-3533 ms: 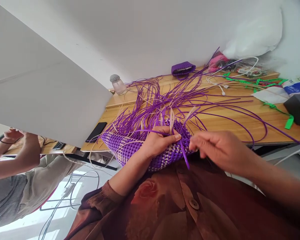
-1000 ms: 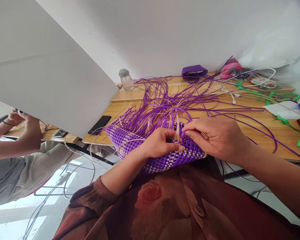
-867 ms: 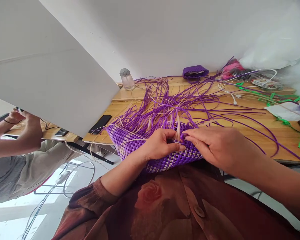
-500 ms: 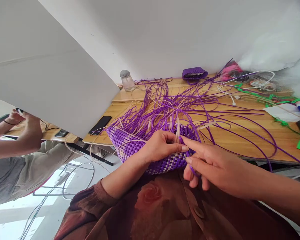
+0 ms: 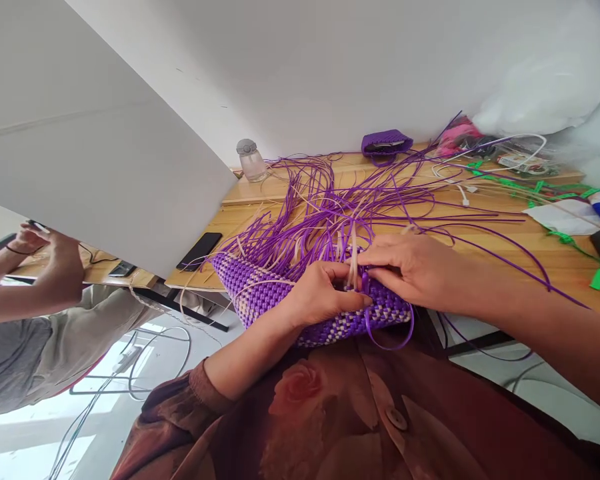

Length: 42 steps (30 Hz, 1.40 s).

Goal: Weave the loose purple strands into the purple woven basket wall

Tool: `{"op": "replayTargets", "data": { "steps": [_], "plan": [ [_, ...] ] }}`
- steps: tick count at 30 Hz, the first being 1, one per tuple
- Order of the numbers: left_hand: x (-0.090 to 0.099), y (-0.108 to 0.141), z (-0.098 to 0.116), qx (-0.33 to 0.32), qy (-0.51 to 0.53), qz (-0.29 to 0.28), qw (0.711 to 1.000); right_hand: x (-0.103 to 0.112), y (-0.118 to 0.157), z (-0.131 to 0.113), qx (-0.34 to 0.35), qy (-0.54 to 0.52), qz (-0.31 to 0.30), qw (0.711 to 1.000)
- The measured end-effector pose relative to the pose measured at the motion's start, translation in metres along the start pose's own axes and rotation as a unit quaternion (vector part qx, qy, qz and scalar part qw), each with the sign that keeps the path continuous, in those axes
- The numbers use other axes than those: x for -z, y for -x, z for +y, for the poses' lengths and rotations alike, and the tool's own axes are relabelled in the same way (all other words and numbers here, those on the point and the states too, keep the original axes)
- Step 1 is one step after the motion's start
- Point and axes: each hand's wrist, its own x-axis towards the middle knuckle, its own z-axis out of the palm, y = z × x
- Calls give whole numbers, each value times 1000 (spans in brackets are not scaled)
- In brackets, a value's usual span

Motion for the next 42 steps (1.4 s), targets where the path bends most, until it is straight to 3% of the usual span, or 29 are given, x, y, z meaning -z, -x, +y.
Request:
{"op": "replayTargets", "data": {
  "steps": [5,8,10,15,19,24,29,33,36,42],
  "plan": [
    [3,0,0,8,-1,1,1000,14,6,-1,38,42,1,998],
    [2,-1,2,10,-24,2,1000,31,10,-16,95,38,-36,994],
    [1,0,4,-5,-41,3,999,33,3,-24,92,-3,-60,994],
    [1,3,2,-8,-5,-14,1000,8,-15,-9,-93,-73,43,992],
    [3,3,0,21,21,-12,999,0,3,2,-39,-4,55,998],
    [3,3,-1,3,56,8,998,6,37,-26,23,136,49,989],
    [0,2,-3,-21,90,-4,996,-8,51,-48,-107,30,-9,994],
    [0,3,-3,-9,80,-4,997,-19,51,-48,-158,-80,-40,983],
    [-2,3,-3,-5,77,-5,997,-21,49,-44,-154,-99,-22,983],
    [-4,2,-5,16,51,-43,998,-18,51,-34,-72,-32,-29,997]
  ]
}}
